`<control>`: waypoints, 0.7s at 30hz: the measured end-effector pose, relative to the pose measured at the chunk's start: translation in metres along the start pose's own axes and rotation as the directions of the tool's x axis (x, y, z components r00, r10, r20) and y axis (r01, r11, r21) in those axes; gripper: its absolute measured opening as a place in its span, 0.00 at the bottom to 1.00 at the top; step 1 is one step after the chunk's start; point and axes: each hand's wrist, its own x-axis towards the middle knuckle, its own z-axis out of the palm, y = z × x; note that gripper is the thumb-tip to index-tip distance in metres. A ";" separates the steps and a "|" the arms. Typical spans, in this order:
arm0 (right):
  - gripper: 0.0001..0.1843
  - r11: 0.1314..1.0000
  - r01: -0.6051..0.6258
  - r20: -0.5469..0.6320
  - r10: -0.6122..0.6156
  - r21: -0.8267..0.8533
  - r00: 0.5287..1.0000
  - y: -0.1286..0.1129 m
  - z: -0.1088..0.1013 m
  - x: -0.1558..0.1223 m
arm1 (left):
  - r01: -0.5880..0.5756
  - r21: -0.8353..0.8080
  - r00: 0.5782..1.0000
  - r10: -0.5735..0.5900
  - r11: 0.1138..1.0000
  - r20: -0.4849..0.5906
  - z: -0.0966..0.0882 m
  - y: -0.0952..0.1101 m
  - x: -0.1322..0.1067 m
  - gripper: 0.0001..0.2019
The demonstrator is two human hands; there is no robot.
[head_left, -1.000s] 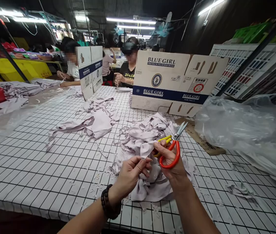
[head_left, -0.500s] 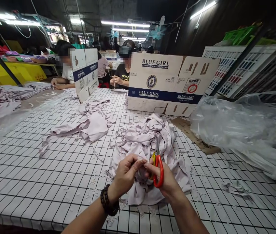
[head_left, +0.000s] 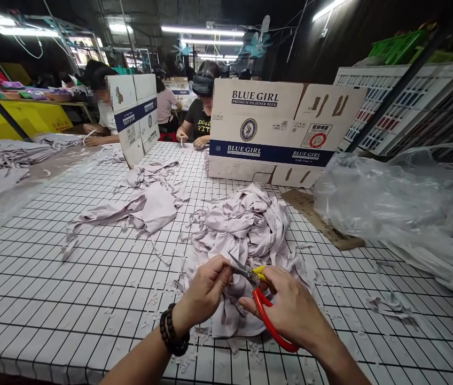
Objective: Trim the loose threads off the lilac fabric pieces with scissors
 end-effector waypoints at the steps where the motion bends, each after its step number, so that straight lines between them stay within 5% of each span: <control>1: 0.20 1.000 0.005 -0.007 -0.005 -0.012 1.000 -0.001 0.000 0.001 | 0.001 0.002 1.000 -0.001 1.000 0.005 0.000 -0.001 -0.001 0.15; 21: 0.16 0.990 0.091 -0.074 -0.100 -0.111 0.992 -0.003 0.004 0.004 | 0.064 -0.164 0.997 -0.057 0.984 0.046 -0.005 -0.005 -0.006 0.15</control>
